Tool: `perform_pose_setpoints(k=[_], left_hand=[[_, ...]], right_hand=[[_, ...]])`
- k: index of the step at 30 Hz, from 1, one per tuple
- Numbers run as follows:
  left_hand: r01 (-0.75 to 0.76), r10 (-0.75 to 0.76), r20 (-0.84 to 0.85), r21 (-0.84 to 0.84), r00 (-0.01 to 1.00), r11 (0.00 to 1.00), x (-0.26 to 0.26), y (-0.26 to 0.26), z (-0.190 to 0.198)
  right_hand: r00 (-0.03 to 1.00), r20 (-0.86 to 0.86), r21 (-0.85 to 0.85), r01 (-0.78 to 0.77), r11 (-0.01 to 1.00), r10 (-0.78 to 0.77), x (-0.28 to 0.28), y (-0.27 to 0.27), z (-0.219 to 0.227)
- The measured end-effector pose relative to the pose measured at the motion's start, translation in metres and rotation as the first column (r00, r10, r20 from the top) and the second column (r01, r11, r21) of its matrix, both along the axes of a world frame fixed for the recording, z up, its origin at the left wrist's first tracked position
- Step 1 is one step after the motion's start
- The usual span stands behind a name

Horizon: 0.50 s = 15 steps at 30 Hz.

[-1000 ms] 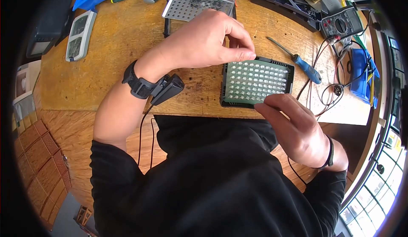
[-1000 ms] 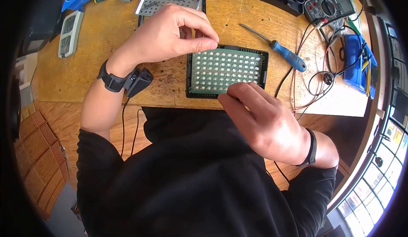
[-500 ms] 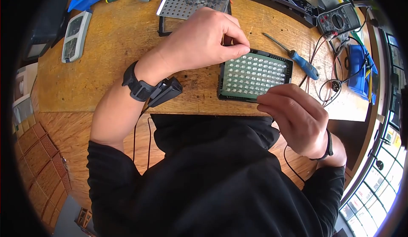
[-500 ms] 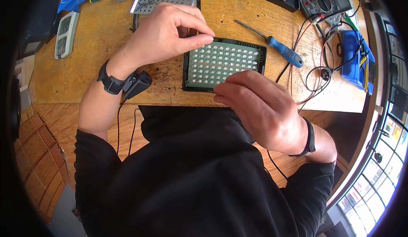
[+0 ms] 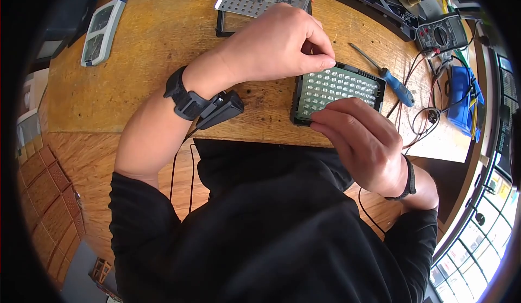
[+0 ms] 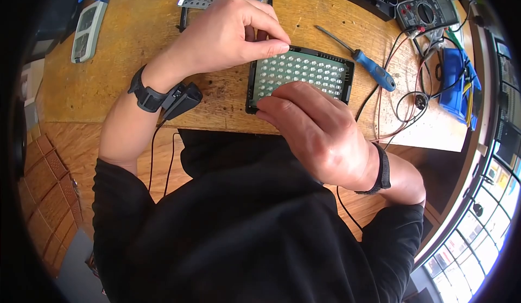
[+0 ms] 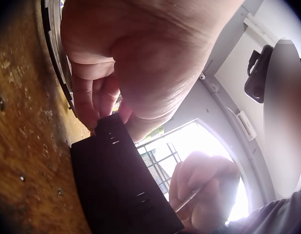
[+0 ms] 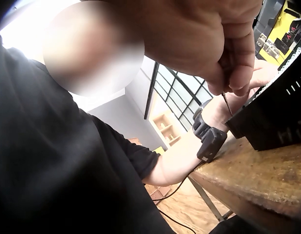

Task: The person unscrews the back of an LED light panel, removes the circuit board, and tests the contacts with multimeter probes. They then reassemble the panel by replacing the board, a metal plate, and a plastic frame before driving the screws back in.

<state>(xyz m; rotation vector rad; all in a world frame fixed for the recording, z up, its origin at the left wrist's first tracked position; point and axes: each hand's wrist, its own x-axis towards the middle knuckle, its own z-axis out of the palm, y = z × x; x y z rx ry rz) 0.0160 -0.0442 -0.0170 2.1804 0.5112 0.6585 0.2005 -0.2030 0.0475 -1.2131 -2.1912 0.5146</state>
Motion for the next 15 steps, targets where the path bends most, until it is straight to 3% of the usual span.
perform_pose_setpoints(k=[10, 15], left_hand=[[0.007, -0.006, -0.03, 0.03, 1.0, 1.0, 0.0, 0.001, 0.0012], [0.012, -0.012, -0.03, 0.01, 0.999, 1.0, -0.0002, 0.0, 0.0026]], right_hand=[[1.0, 0.025, 0.012, 0.001, 1.0, -0.001, -0.0019, 0.0023, -0.0032], [0.993, 0.031, 0.082, -0.116, 0.99, 0.114, 0.0011, 0.0061, -0.0073]])
